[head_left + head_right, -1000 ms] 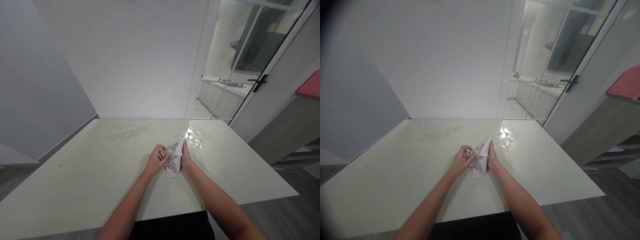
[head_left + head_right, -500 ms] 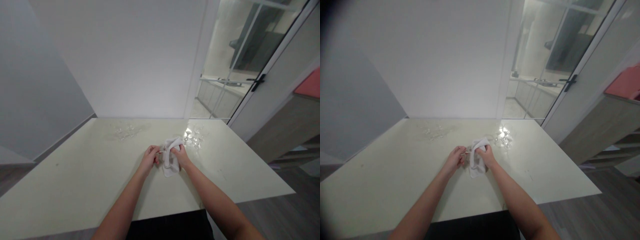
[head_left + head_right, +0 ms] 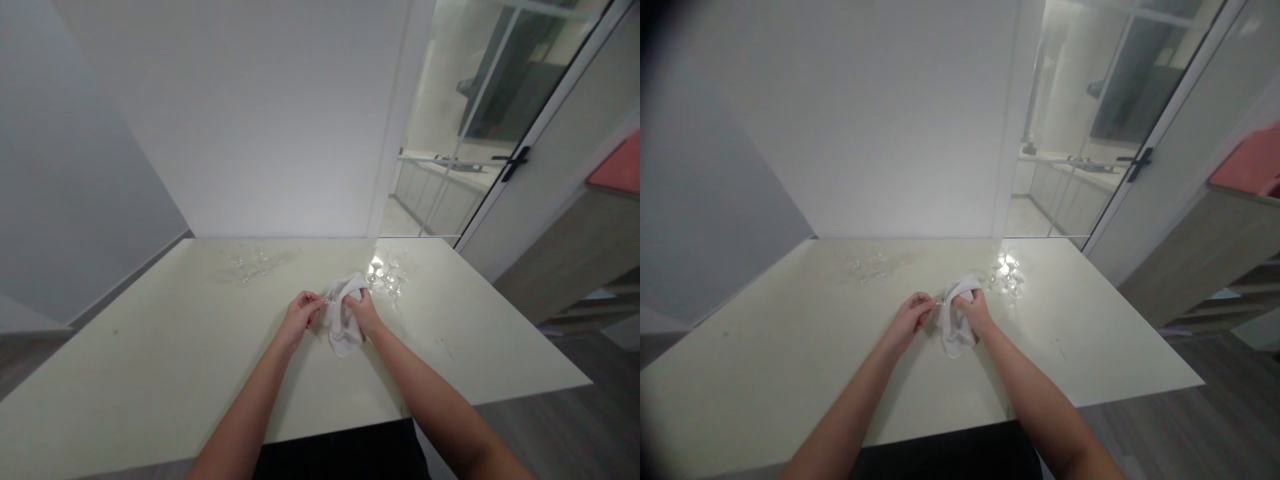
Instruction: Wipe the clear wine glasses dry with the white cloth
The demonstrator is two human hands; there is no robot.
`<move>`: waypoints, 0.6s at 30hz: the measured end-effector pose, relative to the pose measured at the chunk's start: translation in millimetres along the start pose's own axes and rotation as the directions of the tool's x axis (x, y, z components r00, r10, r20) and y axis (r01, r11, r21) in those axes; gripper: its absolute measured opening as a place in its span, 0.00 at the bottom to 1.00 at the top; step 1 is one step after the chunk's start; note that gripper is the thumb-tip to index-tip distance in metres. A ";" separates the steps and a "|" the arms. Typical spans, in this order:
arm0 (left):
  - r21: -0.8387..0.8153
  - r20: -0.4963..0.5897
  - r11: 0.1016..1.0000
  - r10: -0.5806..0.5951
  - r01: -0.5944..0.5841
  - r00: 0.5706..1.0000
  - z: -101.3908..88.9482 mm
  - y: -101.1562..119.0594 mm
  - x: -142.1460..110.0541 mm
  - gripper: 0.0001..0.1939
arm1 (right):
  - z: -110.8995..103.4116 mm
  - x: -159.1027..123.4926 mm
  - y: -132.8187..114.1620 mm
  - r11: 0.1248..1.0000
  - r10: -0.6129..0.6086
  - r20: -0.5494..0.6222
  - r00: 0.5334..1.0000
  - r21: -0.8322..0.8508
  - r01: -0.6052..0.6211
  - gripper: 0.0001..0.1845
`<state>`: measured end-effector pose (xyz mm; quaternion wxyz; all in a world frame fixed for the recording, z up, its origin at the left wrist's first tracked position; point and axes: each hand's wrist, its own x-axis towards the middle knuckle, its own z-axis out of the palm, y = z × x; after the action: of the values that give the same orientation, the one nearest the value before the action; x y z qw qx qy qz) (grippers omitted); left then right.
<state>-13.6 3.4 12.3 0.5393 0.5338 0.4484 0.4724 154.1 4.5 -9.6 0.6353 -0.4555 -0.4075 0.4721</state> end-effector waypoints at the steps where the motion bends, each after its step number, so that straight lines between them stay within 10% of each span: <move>1: -0.036 0.003 0.999 -0.033 0.033 0.999 -1.3 -1.1 1.4 0.16 | 0.6 -1.1 -0.8 0.997 -0.042 0.003 0.999 -0.064 0.042 0.23; 7: 0.300 -0.112 0.911 0.328 -0.282 0.938 2.3 -4.4 -2.9 0.17 | 3.2 2.5 2.9 0.998 0.005 -0.050 0.999 -0.055 -0.008 0.20; 12: 0.581 0.210 0.532 0.633 -0.616 0.745 8.2 -1.8 -10.7 0.05 | 0.0 8.8 4.4 0.996 0.084 -0.033 0.996 0.002 -0.084 0.18; 15: 0.524 0.121 0.682 0.533 -0.510 0.837 7.1 -1.1 -7.6 0.06 | -2.1 7.2 1.0 0.992 0.034 -0.053 0.998 -0.119 -0.040 0.18; 18: 0.274 0.028 0.947 0.169 -0.170 0.985 2.2 -1.5 -1.6 0.12 | -3.0 2.5 -0.8 0.970 -0.063 -0.036 0.997 -0.236 0.053 0.21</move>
<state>-11.7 1.5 10.7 0.4182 0.6411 0.4611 0.4488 157.7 6.3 -9.4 0.5992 -0.5254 -0.4597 0.3919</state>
